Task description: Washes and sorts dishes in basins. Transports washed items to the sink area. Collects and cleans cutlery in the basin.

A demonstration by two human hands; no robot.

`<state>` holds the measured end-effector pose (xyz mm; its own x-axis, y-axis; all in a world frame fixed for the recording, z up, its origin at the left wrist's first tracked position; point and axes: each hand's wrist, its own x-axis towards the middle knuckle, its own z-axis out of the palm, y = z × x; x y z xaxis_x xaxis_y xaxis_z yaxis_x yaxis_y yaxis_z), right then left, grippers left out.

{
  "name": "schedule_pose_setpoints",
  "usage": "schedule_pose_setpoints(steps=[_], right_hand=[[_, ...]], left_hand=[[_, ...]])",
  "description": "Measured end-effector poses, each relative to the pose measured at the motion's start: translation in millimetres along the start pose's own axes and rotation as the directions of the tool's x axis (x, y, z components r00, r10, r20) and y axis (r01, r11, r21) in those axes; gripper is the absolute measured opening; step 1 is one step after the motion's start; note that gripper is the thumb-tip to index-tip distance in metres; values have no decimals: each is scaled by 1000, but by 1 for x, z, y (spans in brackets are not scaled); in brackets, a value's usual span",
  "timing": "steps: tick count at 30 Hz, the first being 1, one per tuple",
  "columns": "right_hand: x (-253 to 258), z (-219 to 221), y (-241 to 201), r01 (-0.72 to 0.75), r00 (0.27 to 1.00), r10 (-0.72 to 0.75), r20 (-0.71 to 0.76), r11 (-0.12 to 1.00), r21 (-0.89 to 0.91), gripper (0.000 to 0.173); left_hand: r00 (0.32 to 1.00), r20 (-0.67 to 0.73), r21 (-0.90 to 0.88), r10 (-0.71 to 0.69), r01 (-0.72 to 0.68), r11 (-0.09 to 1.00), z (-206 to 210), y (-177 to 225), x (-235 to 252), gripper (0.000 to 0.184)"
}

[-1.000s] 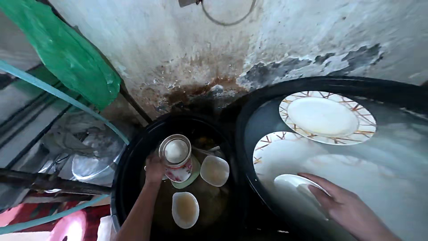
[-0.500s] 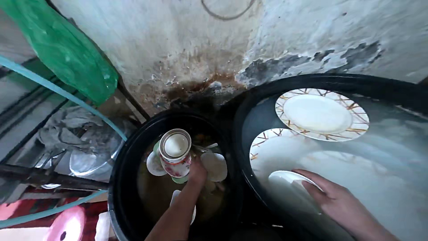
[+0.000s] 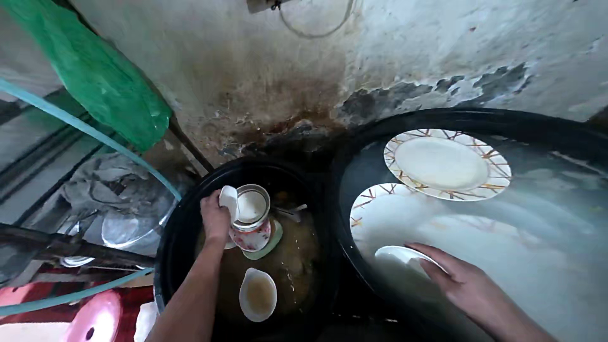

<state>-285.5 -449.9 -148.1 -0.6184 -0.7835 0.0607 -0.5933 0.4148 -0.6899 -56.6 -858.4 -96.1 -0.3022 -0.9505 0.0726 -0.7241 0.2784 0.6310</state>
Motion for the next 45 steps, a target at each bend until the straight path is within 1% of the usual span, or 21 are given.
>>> schedule_pose_setpoints(steps=[4,7,9,10,12,13,14,17,21,22,24,26,27,29,31,33,35,37,40,43,45], right_hand=[[1,0,-1,7,999,-7,40,1000,5,39],[-1,1,0,15,999,-16,31,1000,21,38],[1,3,3,3,1000,-4,9,1000,18,38],[1,3,4,-5,1000,5,1,1000,16,39],[-1,6,6,-12,1000,12,-2,1000,10,39],[0,6,8,-10,1000,10,1,1000,11,39],[0,6,9,-6,1000,6,-2,1000,13,39],[2,7,6,-13,999,14,-36,999,40,39],[4,5,4,-54,997,57,-52,997,63,40],[5,4,3,-61,997,64,-41,996,72,40],[5,2,2,-61,998,62,-18,995,84,40],[6,-1,1,-69,998,68,7,994,88,39],[7,-3,-1,-78,997,76,21,993,93,38],[7,-3,-1,-84,996,83,18,992,92,38],[6,-2,0,-81,997,80,8,993,91,38],[6,-1,2,-69,998,69,1,994,86,38],[6,-1,2,-67,998,66,8,995,77,39],[6,-2,3,-63,998,62,11,996,63,39],[5,-7,0,-68,997,66,26,996,59,38],[3,-7,2,-51,999,51,-13,997,55,38],[3,-3,7,-19,998,20,-55,999,33,38]], left_hand=[[987,104,31,-125,122,992,10,-24,0,49],[994,106,93,15,-25,995,-1,-18,-23,43],[942,317,156,106,-162,974,-10,-12,-52,36],[855,508,198,103,-232,952,-14,-13,-70,34],[565,825,264,13,-405,876,-17,-21,-111,34],[469,881,302,-69,-442,845,-14,-28,-128,37],[434,888,361,-151,-456,813,-10,-35,-140,44],[471,846,489,-250,-498,716,2,-48,-157,59],[474,859,465,-194,-566,681,13,-37,-157,39],[487,855,433,-176,-487,759,10,-29,-155,36],[562,809,233,-174,-34,972,-2,-19,-150,35],[678,716,-173,-164,400,900,-16,-13,-148,26],[743,653,-327,-148,453,829,-22,-8,-145,22],[869,490,-449,-68,318,835,-31,10,-131,18],[920,392,-293,-8,133,947,-35,29,-105,24],[932,353,-74,84,-62,995,-18,29,-71,30],[919,349,127,184,-241,962,10,15,-38,31],[895,409,269,178,-305,914,34,-2,-17,32],[920,354,211,169,-255,944,42,-14,-18,42],[983,174,-156,-59,87,984,25,-17,-47,43],[941,198,-288,-274,323,902,25,-32,-70,45]])
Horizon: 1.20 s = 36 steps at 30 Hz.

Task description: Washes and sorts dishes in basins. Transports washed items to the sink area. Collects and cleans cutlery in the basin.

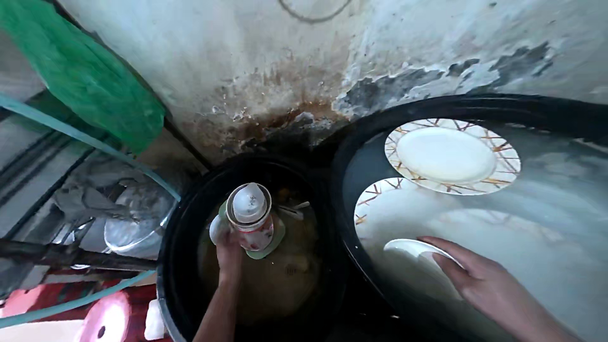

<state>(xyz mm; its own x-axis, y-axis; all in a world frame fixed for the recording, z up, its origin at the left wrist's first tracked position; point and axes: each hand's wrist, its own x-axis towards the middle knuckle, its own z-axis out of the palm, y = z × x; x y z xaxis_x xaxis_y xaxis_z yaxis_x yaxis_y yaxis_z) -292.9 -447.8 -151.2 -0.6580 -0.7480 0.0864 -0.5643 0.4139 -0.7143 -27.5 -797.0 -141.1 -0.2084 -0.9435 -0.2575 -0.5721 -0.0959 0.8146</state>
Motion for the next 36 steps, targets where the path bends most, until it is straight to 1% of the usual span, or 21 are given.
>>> schedule_pose_setpoints(steps=[2,3,5,7,9,12,14,17,19,23,26,29,33,36], right_hand=[[1,2,1,6,1000,-6,-6,1000,0,38],[1,2,0,-1,1000,1,3,1000,0,39],[1,1,-2,-27,999,27,36,1000,6,39],[2,0,-5,-29,998,28,49,1000,9,38],[2,-2,-8,-38,997,37,62,999,11,38],[0,-3,-8,-41,996,41,73,999,10,39],[-1,-1,-6,-41,998,41,50,999,6,39],[-2,2,-5,-52,998,51,32,999,9,39],[-3,2,-6,-58,998,58,22,998,-1,39],[-3,4,-4,-62,998,62,9,998,-15,39],[-3,7,-2,-38,999,37,-13,999,-23,38],[-2,7,-2,-43,999,42,-13,999,-20,39],[-1,8,2,-33,999,33,-14,999,-11,38],[-3,5,-7,-4,1000,4,-18,1000,-16,37]], left_hand=[[990,4,-90,-139,139,986,11,-28,-6,45],[983,0,-128,-184,183,975,20,-38,-5,40],[951,47,-258,-304,306,917,33,-38,-8,37],[903,108,-411,-416,422,808,41,-27,-6,40],[868,157,-478,-471,484,733,45,-24,1,39],[832,228,-514,-505,543,664,45,-29,14,38],[833,252,-559,-492,540,629,45,-34,17,37],[886,201,-621,-418,445,645,44,-45,15,34],[906,177,-634,-385,404,660,41,-53,9,35],[911,194,-622,-364,401,673,29,-54,-3,34],[908,216,-640,-358,409,651,20,-41,-14,33],[931,224,-667,-289,363,650,7,-30,-21,35],[961,178,-683,-212,276,676,-25,-2,-35,38],[974,150,-679,-169,226,699,-54,18,-52,31]])
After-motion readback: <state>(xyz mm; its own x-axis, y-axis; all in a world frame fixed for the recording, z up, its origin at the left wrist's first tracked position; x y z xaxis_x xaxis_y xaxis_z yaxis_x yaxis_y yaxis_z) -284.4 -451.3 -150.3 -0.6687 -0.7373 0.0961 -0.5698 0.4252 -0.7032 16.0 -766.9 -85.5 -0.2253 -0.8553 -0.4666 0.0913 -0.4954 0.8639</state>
